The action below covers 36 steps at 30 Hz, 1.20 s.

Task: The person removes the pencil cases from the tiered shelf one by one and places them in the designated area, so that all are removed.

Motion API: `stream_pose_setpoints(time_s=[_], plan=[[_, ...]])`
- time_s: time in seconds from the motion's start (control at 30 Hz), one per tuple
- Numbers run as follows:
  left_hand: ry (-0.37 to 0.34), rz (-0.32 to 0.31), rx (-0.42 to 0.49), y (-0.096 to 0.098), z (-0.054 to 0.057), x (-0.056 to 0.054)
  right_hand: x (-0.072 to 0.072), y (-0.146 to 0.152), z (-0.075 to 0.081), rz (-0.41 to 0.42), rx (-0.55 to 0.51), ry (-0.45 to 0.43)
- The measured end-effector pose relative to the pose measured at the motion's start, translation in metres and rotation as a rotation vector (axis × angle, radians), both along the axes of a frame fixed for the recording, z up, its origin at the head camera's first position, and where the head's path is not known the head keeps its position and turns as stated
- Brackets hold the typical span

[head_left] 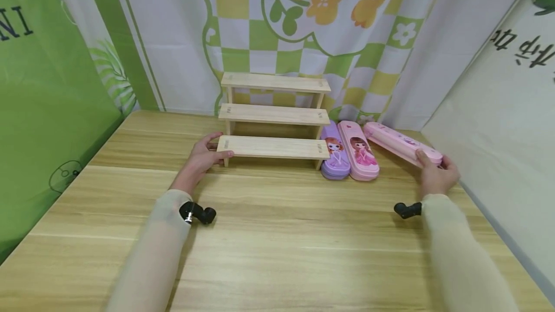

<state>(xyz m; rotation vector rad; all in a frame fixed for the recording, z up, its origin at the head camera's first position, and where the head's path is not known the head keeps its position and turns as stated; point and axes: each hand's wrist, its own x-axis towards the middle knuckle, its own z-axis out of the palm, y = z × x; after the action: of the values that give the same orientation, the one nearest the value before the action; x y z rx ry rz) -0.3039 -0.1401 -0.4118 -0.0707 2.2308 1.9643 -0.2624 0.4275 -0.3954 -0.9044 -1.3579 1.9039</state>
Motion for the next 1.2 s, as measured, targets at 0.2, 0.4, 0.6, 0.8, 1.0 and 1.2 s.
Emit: stream_pose_setpoints(time_s=[0.2,0.4,0.6,0.8,1.0,1.2], plan=[[0.004,-0.003,0.003,0.000,0.000,-0.001,-0.001,-0.007,-0.005,-0.005,0.003,-0.009],[0.016,-0.008,0.010,0.001,0.001,-0.001,0.003,-0.014,-0.008,0.043,0.175,-0.210],[0.018,-0.002,0.021,0.002,0.003,0.000,0.016,-0.021,-0.004,0.234,0.442,-0.463],[0.014,-0.004,0.014,0.000,0.003,0.001,0.022,-0.028,-0.004,0.355,0.670,-0.527],[0.003,0.005,0.012,0.000,0.002,0.000,0.027,-0.039,0.000,0.388,0.763,-0.551],[0.003,0.001,0.013,0.000,0.002,0.000,0.031,-0.050,0.001,0.421,0.794,-0.566]])
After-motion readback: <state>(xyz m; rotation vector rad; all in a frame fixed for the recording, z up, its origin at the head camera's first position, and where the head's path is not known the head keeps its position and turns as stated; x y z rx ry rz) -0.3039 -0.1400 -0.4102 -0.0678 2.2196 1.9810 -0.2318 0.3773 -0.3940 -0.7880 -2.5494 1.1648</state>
